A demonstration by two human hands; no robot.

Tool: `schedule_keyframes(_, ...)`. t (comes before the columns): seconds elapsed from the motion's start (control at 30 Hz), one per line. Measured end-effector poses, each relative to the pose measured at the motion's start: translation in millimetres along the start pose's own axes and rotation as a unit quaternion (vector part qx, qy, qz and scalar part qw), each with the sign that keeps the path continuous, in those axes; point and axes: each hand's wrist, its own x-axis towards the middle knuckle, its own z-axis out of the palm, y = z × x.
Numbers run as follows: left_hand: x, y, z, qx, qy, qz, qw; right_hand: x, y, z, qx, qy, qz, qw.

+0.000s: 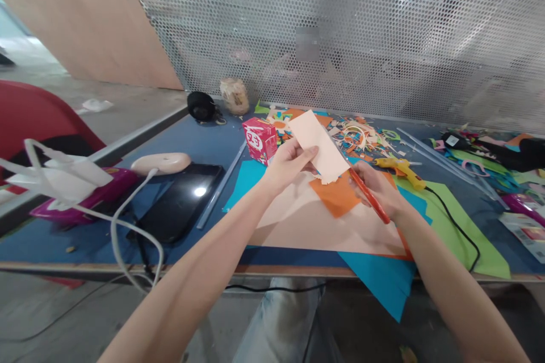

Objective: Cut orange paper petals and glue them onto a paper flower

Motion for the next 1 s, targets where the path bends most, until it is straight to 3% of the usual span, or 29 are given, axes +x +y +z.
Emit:
schedule_keyframes(0.1, 0.3, -0.5, -1.0, -0.002, 0.004, 0.003, 1.000, -1.0, 0.8, -1.0, -0.003, -0.034, -0.001, 0.999)
schedule_keyframes(0.63, -0.6, 2.3, 0.0, -0.010, 0.012, -0.008, 1.000, -3.7, -9.5, 2.4, -0.077, -0.004, -0.010, 0.997)
schedule_keyframes(0.83, 5.1, 0.7, -6.1, -0.020, 0.072, 0.035, 0.997, -4.1, -9.8, 5.4, -0.099, 0.008, -0.042, 0.994)
schedule_keyframes(1.0, 5.1, -3.8, -4.8, -0.011, 0.070, 0.032, 0.997, -5.0, -12.0, 8.9, -0.051, -0.009, -0.022, 0.998)
